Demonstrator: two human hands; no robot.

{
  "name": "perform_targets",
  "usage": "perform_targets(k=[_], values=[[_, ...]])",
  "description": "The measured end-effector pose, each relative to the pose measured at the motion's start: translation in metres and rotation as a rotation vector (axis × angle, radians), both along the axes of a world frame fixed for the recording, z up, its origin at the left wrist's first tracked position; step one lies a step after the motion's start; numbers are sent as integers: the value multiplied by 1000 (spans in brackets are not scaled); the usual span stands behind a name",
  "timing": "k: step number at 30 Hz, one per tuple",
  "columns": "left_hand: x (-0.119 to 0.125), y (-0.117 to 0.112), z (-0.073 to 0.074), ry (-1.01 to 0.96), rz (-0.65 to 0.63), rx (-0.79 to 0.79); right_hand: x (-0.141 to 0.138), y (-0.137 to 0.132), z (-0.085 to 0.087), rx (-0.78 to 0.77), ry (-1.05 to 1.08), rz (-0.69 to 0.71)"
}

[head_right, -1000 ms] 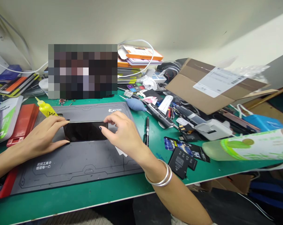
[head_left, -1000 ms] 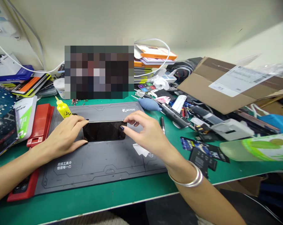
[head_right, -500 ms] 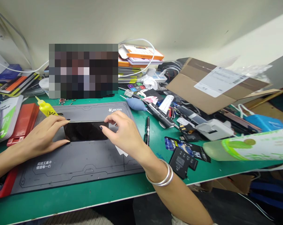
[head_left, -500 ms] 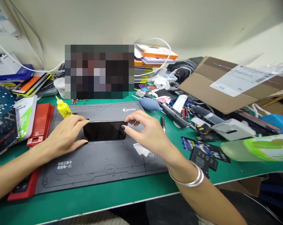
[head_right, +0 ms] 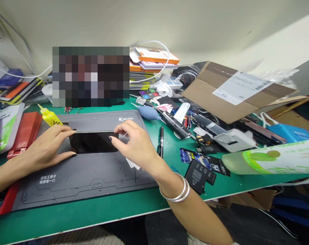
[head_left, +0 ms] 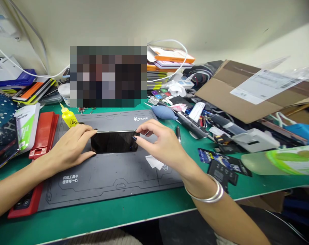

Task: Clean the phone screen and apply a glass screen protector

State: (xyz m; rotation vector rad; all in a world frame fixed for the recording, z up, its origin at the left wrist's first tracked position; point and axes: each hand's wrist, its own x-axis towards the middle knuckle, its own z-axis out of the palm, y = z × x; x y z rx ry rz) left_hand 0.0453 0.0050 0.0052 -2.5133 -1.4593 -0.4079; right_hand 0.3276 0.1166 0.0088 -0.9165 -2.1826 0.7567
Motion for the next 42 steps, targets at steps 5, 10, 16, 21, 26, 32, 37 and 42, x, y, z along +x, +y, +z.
perform_targets(k=[5, 10, 16, 21, 26, 32, 37, 42], values=[[0, 0, -1, -11, 7, -9, 0, 0, 1, -11, -4, 5], [0, -1, -1, -55, 20, -34, 1, 1, 0, 0, -18, 7], [1, -1, 1, -15, 9, -21, 1, 2, 0, -4, -16, 18], [0, 0, 0, -11, 13, -20, 1, 1, 0, 3, -11, 19], [0, 0, 1, -20, 20, -33, 2, 2, 0, 0, -24, 16], [-1, 0, 1, -8, 18, -41, 2, 2, 1, 0, -33, 17], [0, 0, 1, -40, 33, -61, 2, 2, 0, -5, -44, 14], [0, 0, 1, -39, 18, -50, 3, 2, 1, -10, -34, 17]])
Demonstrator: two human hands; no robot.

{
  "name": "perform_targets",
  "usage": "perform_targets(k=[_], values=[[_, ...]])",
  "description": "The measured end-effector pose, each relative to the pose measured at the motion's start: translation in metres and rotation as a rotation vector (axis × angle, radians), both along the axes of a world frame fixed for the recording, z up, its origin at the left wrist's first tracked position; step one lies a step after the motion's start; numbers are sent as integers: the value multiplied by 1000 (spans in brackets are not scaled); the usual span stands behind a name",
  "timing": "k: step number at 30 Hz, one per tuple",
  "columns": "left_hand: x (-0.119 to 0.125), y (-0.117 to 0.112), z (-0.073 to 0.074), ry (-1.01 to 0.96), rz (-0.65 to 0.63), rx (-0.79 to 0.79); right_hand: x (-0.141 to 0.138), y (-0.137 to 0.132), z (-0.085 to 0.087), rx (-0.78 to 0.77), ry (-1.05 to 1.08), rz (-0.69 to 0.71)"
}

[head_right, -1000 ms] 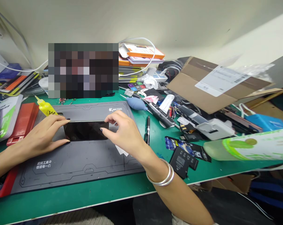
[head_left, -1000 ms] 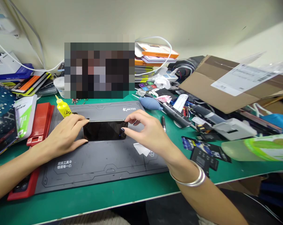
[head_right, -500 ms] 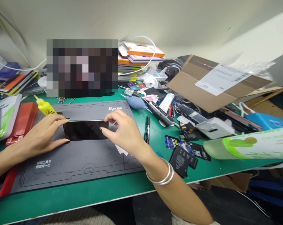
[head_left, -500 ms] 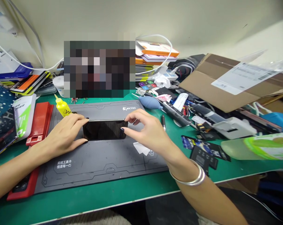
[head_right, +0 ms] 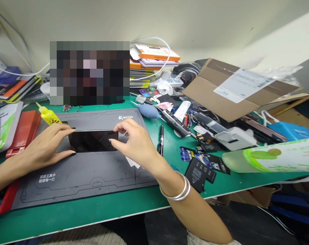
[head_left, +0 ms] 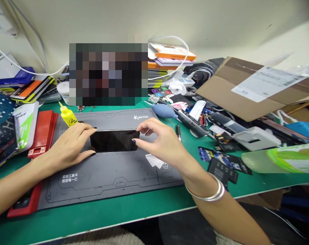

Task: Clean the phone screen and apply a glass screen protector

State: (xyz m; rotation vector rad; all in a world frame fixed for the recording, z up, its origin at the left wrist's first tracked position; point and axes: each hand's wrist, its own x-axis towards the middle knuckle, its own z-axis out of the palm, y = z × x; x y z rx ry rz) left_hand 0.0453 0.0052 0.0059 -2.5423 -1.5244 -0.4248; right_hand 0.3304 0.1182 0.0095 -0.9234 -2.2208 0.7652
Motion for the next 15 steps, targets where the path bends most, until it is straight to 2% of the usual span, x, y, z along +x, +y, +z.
perform_targets(k=[9, 15], values=[[1, -1, 1, -31, 13, -14, 0, 0, 2, -20, 13, 6], [0, 0, 0, 37, 3, 13, 0, 1, 1, -23, 14, 10]])
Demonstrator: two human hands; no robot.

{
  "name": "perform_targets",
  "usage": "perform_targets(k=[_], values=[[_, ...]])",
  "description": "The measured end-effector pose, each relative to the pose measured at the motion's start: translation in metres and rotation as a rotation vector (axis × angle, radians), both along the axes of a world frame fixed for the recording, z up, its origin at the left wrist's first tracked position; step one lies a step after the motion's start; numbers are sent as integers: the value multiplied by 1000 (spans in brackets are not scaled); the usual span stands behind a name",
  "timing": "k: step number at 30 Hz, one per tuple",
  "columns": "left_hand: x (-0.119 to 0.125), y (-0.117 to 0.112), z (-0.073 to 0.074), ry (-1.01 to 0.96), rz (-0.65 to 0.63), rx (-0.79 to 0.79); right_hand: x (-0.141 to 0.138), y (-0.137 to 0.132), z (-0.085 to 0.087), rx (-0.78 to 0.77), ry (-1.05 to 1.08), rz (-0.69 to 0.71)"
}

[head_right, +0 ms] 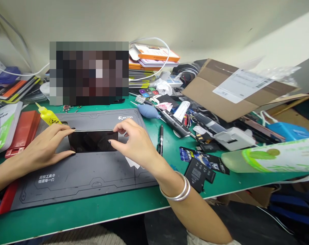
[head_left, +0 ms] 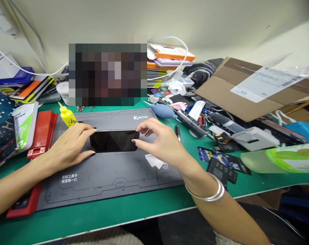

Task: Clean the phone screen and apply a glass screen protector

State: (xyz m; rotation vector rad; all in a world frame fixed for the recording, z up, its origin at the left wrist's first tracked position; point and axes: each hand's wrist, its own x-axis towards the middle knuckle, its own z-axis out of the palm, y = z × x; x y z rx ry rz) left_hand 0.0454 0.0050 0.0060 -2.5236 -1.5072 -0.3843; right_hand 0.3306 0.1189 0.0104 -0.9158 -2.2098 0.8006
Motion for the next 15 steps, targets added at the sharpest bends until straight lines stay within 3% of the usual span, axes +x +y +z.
perform_targets(k=[15], values=[[2, -1, 0, -13, -9, 13, 0, -1, 1, 7, -1, 10]])
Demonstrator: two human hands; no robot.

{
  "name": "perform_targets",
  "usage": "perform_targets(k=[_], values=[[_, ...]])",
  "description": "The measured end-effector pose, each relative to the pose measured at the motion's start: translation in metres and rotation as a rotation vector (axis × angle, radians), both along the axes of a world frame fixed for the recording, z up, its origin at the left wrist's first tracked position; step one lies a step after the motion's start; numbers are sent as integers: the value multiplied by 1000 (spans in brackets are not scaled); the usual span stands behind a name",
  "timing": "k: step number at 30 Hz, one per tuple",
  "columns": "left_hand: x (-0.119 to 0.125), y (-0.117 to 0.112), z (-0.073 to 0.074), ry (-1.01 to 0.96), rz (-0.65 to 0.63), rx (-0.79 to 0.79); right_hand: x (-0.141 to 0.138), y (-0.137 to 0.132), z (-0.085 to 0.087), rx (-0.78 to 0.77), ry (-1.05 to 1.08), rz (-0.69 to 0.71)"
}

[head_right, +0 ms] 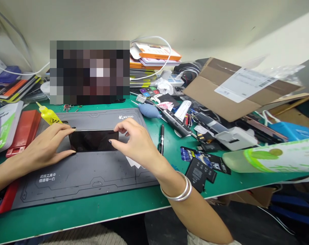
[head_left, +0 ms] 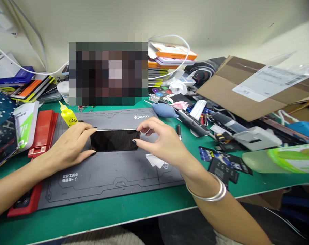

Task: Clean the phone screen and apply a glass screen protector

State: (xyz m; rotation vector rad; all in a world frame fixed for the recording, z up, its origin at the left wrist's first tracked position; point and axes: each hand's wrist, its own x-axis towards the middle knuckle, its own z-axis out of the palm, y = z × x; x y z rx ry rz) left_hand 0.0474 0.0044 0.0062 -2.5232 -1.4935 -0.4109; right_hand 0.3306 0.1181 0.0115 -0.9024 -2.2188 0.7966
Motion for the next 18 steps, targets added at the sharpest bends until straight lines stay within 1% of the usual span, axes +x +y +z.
perform_targets(k=[5, 18], values=[[0, 0, 1, 32, -4, 14, 1, 1, -1, -2, 14, 5], [0, 0, 2, 31, -2, 18, 1, 2, -1, -21, 15, 16]])
